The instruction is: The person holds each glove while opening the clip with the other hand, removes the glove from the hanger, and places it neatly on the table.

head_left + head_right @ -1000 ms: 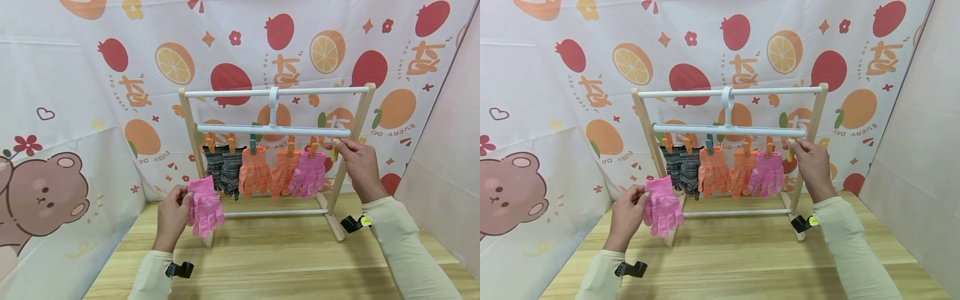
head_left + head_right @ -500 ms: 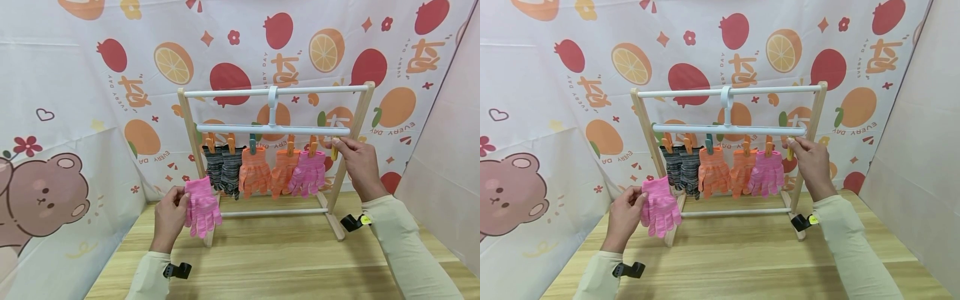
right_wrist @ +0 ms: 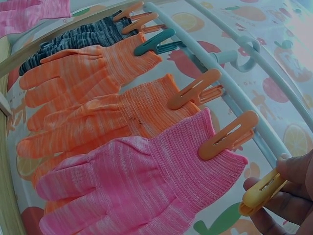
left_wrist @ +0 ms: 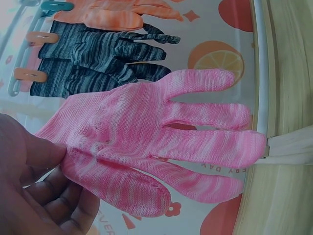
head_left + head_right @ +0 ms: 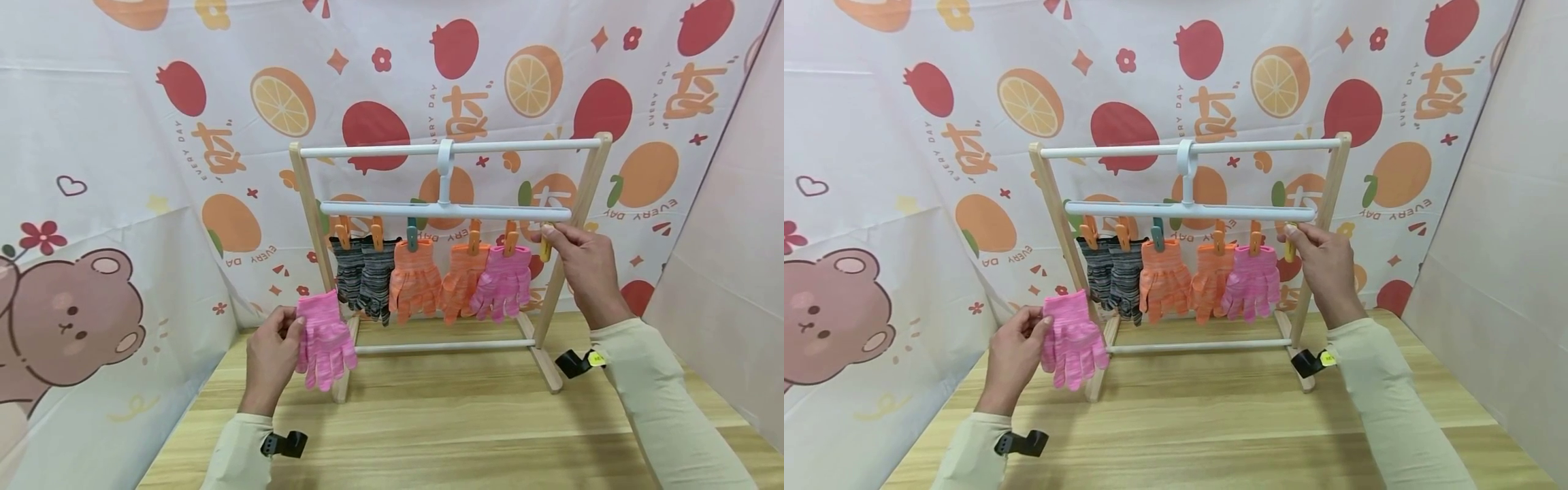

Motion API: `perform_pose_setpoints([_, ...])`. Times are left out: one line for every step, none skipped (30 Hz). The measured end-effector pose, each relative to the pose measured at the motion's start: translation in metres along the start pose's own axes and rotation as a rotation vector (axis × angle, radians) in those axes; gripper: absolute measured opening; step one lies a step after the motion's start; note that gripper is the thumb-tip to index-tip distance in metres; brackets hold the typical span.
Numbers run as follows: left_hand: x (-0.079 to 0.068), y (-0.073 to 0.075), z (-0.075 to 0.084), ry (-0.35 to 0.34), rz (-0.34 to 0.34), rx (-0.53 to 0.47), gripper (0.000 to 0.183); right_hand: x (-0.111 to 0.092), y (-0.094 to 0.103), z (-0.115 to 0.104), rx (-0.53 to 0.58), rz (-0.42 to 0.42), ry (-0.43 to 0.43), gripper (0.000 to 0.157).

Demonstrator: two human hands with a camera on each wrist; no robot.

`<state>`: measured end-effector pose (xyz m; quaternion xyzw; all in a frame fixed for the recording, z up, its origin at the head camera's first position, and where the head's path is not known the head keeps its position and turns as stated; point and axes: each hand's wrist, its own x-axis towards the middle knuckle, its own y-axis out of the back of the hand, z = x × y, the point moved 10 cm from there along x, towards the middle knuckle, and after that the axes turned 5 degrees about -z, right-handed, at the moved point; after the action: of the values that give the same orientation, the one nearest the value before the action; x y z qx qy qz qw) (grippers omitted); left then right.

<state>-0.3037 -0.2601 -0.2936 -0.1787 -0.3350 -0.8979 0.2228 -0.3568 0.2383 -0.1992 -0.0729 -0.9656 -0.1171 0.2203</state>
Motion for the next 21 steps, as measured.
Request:
perform_pose_setpoints([0.0001, 0.0004, -0.0003, 0.000, 0.001, 0.003, 0.011, 0.0000, -0.0003, 0.0000, 0.003, 0.003, 0.002, 0.050])
perform_pose_setpoints([0.0001, 0.0007, -0.0009, 0.002, 0.001, 0.005, 0.010, 0.0000, -0.0005, 0.0000, 0.004, 0.005, 0.005, 0.049])
perform_pose_setpoints([0.0001, 0.0009, -0.0013, 0.004, 0.001, 0.005, 0.011, -0.0001, -0.0006, 0.0002, 0.004, 0.008, 0.006, 0.049])
perform_pose_setpoints([0.0001, 0.0011, -0.0017, 0.005, 0.000, 0.006, 0.011, -0.0001, -0.0005, 0.0003, 0.002, 0.011, 0.007, 0.049])
perform_pose_setpoints([0.0000, 0.0014, -0.0020, 0.006, 0.000, 0.008, 0.011, -0.0001, -0.0007, 0.0003, 0.001, 0.011, 0.008, 0.049])
perform_pose_setpoints([-0.0001, 0.0018, -0.0024, 0.008, 0.001, 0.010, 0.011, -0.0002, -0.0007, 0.0006, -0.001, 0.011, 0.005, 0.049])
perform_pose_setpoints([-0.0002, 0.0023, -0.0027, 0.009, 0.002, 0.009, 0.011, -0.0002, -0.0009, 0.0008, -0.001, 0.009, 0.003, 0.049])
perform_pose_setpoints([-0.0003, 0.0028, -0.0031, 0.010, 0.004, 0.008, 0.011, -0.0002, -0.0011, 0.0011, -0.003, 0.005, 0.000, 0.050])
perform_pose_setpoints([-0.0004, 0.0032, -0.0034, 0.009, 0.005, 0.007, 0.011, -0.0002, -0.0013, 0.0014, -0.004, 0.002, -0.004, 0.050])
perform_pose_setpoints([-0.0005, 0.0035, -0.0037, 0.009, 0.006, 0.008, 0.011, 0.0000, -0.0014, 0.0014, -0.005, -0.001, -0.006, 0.050])
perform_pose_setpoints([-0.0006, 0.0039, -0.0040, 0.008, 0.007, 0.007, 0.011, 0.0000, -0.0015, 0.0015, -0.005, -0.004, -0.007, 0.050])
perform_pose_setpoints([-0.0007, 0.0044, -0.0044, 0.009, 0.009, 0.006, 0.011, 0.0001, -0.0016, 0.0015, -0.009, -0.006, -0.010, 0.051])
perform_pose_setpoints([-0.0007, 0.0048, -0.0048, 0.009, 0.010, 0.005, 0.011, 0.0002, -0.0017, 0.0014, -0.010, -0.009, -0.010, 0.051])
perform_pose_setpoints([-0.0007, 0.0052, -0.0051, 0.009, 0.011, 0.005, 0.011, 0.0002, -0.0018, 0.0014, -0.011, -0.012, -0.011, 0.051])
perform_pose_setpoints([-0.0008, 0.0056, -0.0056, 0.010, 0.012, 0.004, 0.011, 0.0001, -0.0017, 0.0015, -0.012, -0.012, -0.011, 0.051])
perform_pose_setpoints([-0.0008, 0.0059, -0.0060, 0.011, 0.014, 0.003, 0.011, 0.0000, -0.0017, 0.0016, -0.012, -0.013, -0.012, 0.052])
perform_pose_setpoints([-0.0008, 0.0063, -0.0064, 0.013, 0.016, 0.001, 0.011, -0.0002, -0.0017, 0.0020, -0.011, -0.013, -0.014, 0.051])
perform_pose_setpoints([-0.0009, 0.0066, -0.0069, 0.014, 0.017, 0.000, 0.011, -0.0004, -0.0017, 0.0024, -0.010, -0.014, -0.017, 0.051])
perform_pose_setpoints([-0.0009, 0.0067, -0.0074, 0.014, 0.017, -0.002, 0.012, -0.0006, -0.0017, 0.0029, -0.006, -0.015, -0.018, 0.051])
perform_pose_setpoints([-0.0010, 0.0068, -0.0079, 0.016, 0.018, -0.004, 0.011, -0.0007, -0.0017, 0.0034, -0.005, -0.015, -0.020, 0.051])
perform_pose_setpoints([-0.0012, 0.0070, -0.0084, 0.016, 0.019, -0.004, 0.012, -0.0008, -0.0016, 0.0039, -0.004, -0.014, -0.022, 0.050])
